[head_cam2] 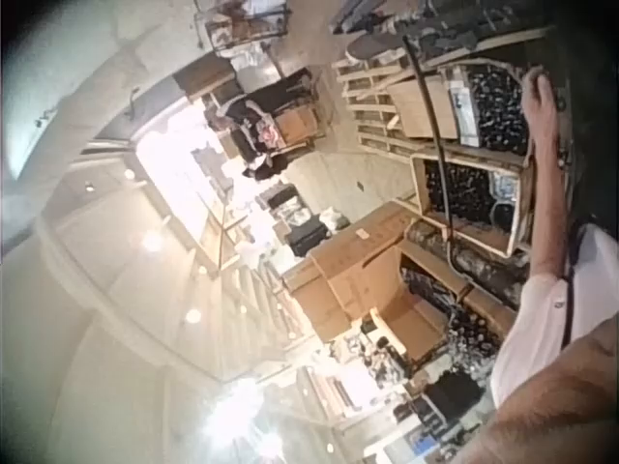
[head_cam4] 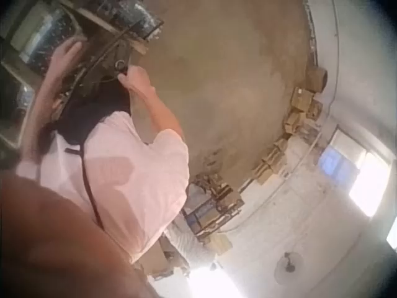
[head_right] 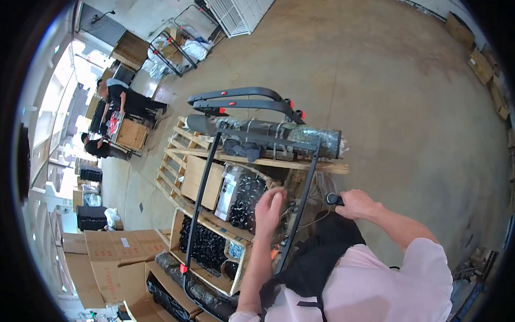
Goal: Assembling components of a leaf blower or similar outdoor power tool in a factory setting.
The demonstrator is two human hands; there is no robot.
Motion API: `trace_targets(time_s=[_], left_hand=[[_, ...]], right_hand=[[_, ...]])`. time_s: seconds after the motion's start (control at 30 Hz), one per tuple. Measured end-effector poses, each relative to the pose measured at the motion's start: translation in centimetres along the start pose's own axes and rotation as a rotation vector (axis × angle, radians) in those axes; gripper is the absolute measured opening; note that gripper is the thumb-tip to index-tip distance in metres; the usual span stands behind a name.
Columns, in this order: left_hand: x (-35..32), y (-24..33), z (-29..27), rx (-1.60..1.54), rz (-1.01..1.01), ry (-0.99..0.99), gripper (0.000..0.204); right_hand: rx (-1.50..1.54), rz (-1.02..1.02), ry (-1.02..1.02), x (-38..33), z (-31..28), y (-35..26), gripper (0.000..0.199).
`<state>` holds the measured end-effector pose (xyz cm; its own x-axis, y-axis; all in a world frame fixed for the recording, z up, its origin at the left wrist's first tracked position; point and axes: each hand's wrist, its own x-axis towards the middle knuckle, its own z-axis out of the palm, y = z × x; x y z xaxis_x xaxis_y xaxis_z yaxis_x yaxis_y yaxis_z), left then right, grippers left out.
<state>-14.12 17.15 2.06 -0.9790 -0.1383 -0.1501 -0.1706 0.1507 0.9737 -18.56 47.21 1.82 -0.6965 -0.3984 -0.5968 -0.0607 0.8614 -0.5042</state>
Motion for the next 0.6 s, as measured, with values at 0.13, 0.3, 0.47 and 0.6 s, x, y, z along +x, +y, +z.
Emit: trace_targets(time_s=[0.13, 0.3, 0.47, 0.6], left_hand=[[7.0, 5.6, 5.0, -0.074, 0.166, -0.223, 0.028], [10.9, 12.0, 10.0, -0.150, 0.268, -0.368, 0.034], [13.0, 11.7, 10.9, -0.203, 0.257, -0.236, 0.031], [13.8, 10.3, 11.0, -0.298, 0.186, -0.166, 0.028]], right_hand=[[-0.091, -0.203, 0.161, -4.1, -8.4, -4.3, 0.038], [-0.227, -0.220, 0.233, -2.9, -15.5, -8.3, 0.038], [-0.211, -0.252, 0.228, 0.5, -17.5, -9.5, 0.039], [-0.212, -0.250, 0.196, 2.1, -17.2, -9.6, 0.037]])
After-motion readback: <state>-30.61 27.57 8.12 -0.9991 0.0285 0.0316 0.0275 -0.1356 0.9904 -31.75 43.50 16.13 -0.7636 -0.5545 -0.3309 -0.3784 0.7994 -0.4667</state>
